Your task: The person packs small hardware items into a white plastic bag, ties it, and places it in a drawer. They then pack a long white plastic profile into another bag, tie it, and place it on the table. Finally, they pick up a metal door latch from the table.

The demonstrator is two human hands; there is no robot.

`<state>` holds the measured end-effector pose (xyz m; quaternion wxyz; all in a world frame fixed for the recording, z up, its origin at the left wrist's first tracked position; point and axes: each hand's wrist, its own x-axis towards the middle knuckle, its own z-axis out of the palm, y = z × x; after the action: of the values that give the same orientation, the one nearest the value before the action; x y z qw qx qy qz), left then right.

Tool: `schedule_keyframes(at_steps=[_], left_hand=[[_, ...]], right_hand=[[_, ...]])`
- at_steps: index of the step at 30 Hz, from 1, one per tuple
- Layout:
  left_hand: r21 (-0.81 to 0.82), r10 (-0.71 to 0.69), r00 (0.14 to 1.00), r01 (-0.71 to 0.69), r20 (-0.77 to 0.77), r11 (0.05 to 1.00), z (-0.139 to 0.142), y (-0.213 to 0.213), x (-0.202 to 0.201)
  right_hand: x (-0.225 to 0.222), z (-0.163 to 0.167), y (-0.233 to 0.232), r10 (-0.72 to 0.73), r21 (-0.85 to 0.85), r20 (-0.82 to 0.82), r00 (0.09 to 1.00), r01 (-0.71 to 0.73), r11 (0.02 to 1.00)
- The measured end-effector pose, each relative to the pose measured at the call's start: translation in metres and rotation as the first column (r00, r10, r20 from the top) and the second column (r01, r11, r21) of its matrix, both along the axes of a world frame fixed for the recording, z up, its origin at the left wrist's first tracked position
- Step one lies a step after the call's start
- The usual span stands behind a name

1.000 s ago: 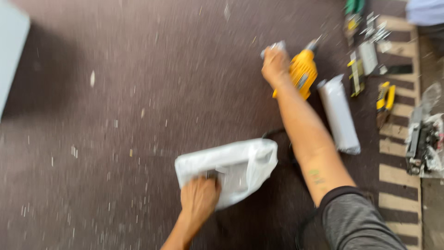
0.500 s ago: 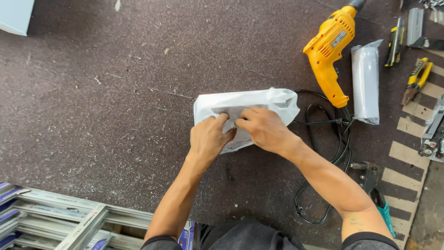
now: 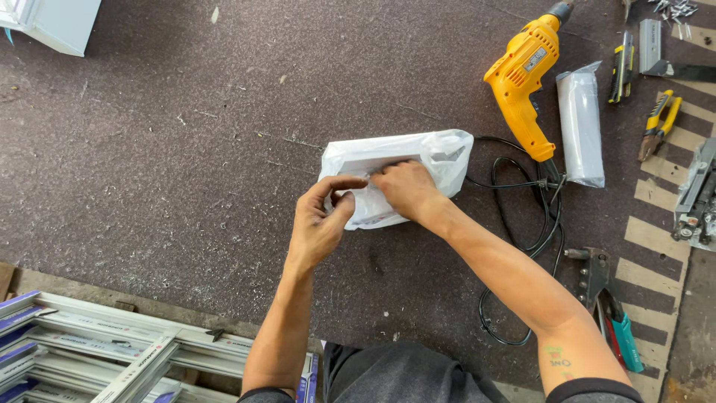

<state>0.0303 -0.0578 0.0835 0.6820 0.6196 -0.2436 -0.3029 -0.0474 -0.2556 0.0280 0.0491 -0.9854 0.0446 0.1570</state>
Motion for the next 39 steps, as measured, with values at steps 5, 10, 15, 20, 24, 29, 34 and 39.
schedule_keyframes(at_steps=[5,10,15,20,24,29,34,39], left_hand=[[0.164,-0.008,0.995,-0.009,0.102,0.986,0.005,0.007,-0.002],[0.322,-0.02,0.995,-0.013,0.1,0.947,0.024,0.016,-0.003],[0.332,-0.115,0.977,0.05,0.177,0.942,0.038,0.014,-0.007],[0.467,-0.271,0.943,0.154,0.193,0.871,0.051,0.014,0.008],[0.499,-0.325,0.928,0.196,0.185,0.844,0.071,0.013,0.051],[0.373,-0.337,0.911,0.235,0.237,0.898,0.081,0.009,0.069],[0.572,-0.515,0.829,0.319,0.219,0.756,0.075,0.01,0.062],[0.731,-0.784,0.344,0.3,0.517,0.613,0.084,0.006,0.056]], right_hand=[[-0.046,0.051,0.005,-0.125,0.284,0.605,0.787,-0.066,0.957],[-0.084,0.088,-0.005,-0.233,0.13,0.812,0.536,0.222,0.966],[-0.075,0.061,-0.014,-0.314,0.027,0.745,0.588,0.444,0.896],[-0.082,0.044,-0.044,-0.564,0.46,0.699,0.439,0.328,0.825],[-0.127,0.073,-0.063,-0.955,0.964,0.077,0.285,-0.264,-0.001],[-0.165,0.098,-0.034,-0.939,0.959,0.125,0.321,-0.28,0.032],[-0.186,0.093,0.011,-0.903,0.992,0.098,0.417,-0.117,0.054],[-0.209,0.11,0.062,-0.65,0.938,0.257,0.715,-0.024,0.344]])
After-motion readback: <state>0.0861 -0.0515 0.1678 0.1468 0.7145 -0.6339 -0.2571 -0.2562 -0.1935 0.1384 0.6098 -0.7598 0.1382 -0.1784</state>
